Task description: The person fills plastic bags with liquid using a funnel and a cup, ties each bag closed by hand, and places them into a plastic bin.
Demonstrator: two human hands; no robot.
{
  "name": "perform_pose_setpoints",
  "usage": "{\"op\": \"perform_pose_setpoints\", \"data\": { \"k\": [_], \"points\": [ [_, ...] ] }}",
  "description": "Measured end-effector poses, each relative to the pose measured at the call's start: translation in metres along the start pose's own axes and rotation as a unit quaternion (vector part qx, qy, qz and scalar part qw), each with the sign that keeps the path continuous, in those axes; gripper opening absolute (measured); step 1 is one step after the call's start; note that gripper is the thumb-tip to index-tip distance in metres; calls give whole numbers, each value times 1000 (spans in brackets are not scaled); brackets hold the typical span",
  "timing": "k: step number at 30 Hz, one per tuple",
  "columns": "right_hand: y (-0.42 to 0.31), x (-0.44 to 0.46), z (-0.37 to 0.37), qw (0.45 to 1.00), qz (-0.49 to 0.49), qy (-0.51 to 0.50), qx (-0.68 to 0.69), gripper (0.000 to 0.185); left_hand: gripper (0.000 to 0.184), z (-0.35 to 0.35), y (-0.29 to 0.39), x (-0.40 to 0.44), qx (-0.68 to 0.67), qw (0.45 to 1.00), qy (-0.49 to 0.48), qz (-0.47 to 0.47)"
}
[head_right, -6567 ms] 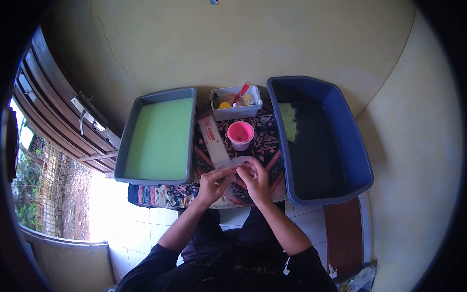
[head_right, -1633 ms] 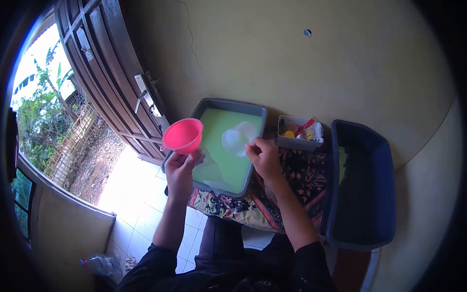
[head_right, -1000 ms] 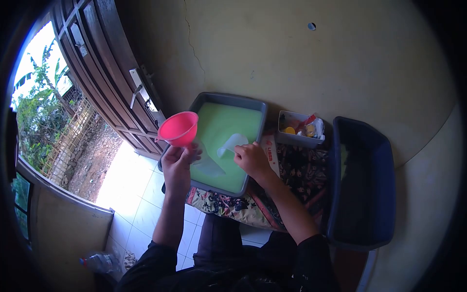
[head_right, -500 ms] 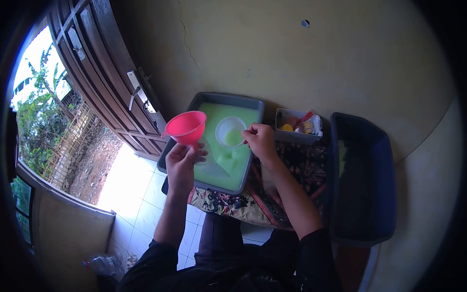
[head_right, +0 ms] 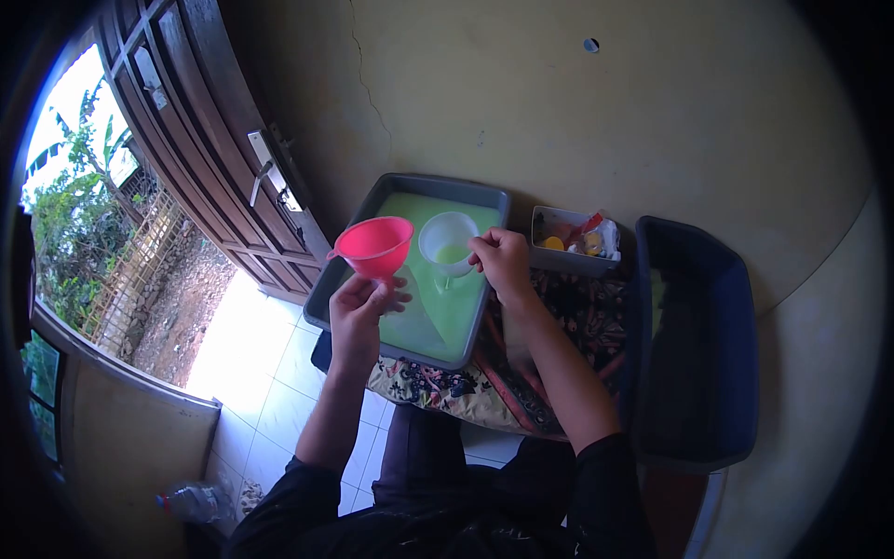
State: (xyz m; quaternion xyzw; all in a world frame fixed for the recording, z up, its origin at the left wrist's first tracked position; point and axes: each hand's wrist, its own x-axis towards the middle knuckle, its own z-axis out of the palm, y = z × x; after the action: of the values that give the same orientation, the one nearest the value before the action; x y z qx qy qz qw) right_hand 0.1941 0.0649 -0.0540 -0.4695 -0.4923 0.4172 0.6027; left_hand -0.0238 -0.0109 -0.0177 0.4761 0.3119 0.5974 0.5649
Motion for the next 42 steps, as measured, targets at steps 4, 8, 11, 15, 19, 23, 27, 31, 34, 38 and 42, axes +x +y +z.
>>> {"op": "perform_pose_setpoints", "data": {
  "k": [4,8,11,15,19,23,27,31,34,38,42],
  "points": [
    [-40,9,3,997,-73,24,20,19,25,5,-4,4,15,1000,-7,1],
    [-92,13,8,987,-156,40,9,21,26,13,-2,10,27,999,-26,0],
    [-121,10,12,980,-192,40,-15,21,28,18,-4,15,42,998,-39,-3],
    [-129,6,16,968,-249,33,-26,23,29,24,-4,19,51,997,-49,-8],
    [-123,-1,20,942,-327,38,-64,23,29,29,-4,19,45,998,-53,-9],
    [-122,-9,23,929,-355,41,-100,22,29,31,-3,17,41,998,-54,-15],
    [-121,-13,22,923,-366,36,-117,22,28,33,-6,17,11,999,-50,4],
    [-114,-11,22,939,-331,35,-85,23,28,32,-5,16,19,998,-55,-8],
    [-121,-12,23,970,-240,30,-8,23,27,33,-5,16,9,999,-50,-4],
    [-124,-9,20,986,-141,18,85,22,27,33,-5,16,19,998,-54,-3],
    [-125,-10,20,984,-158,20,85,21,27,34,-3,17,8,999,-52,-5]
  ]
}}
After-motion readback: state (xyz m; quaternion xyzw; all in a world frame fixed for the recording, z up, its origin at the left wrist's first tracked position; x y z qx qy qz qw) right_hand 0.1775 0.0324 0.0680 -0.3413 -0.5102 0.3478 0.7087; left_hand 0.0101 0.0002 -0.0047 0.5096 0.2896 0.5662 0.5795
